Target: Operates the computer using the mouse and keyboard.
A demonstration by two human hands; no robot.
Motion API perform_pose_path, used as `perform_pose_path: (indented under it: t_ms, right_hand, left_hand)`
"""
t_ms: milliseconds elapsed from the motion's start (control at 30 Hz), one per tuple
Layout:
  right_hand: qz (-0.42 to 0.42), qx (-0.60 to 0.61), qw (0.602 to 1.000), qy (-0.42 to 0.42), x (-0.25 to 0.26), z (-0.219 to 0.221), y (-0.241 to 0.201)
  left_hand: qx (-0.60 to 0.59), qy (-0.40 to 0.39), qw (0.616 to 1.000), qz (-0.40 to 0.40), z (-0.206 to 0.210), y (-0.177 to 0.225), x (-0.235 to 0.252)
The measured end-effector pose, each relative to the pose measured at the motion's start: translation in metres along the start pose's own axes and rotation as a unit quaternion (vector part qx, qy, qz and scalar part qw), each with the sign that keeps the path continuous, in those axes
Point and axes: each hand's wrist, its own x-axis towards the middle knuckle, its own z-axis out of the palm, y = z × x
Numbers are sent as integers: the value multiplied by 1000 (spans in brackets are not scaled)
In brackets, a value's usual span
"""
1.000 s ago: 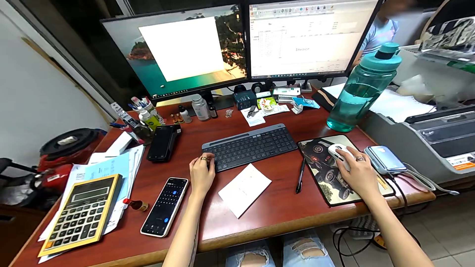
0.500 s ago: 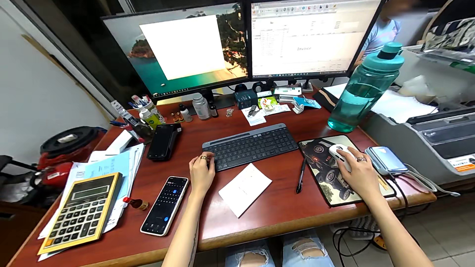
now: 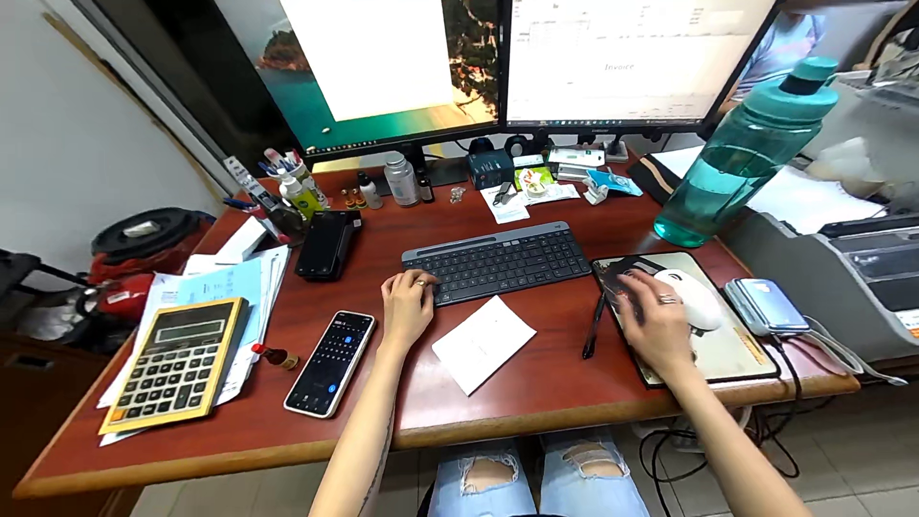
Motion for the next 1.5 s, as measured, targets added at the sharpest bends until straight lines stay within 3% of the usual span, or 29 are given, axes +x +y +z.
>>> perform_pose_path:
  t_ms: [167, 400, 667, 1133, 1400, 1500]
  right_hand:
    - [-89, 102, 984, -111, 42, 54, -99]
    - [-85, 117, 969, -201, 78, 104, -154]
    - [-54, 108, 949, -291, 84, 116, -156]
    - [-73, 127, 963, -226, 78, 119, -140]
    - [38, 91, 983, -157, 96, 122, -111]
    - [60, 74, 978, -184, 112, 131, -111]
  left_hand:
    - [-5, -35, 998, 47, 1, 2, -3]
    - [24, -39, 996, 73, 7, 4, -3]
    - [45, -26, 996, 71, 5, 10, 2]
    - [32, -33, 996, 71, 5, 6, -4]
    - [26, -37, 997, 69, 4, 7, -2]
    - [27, -30, 997, 72, 5, 6, -1]
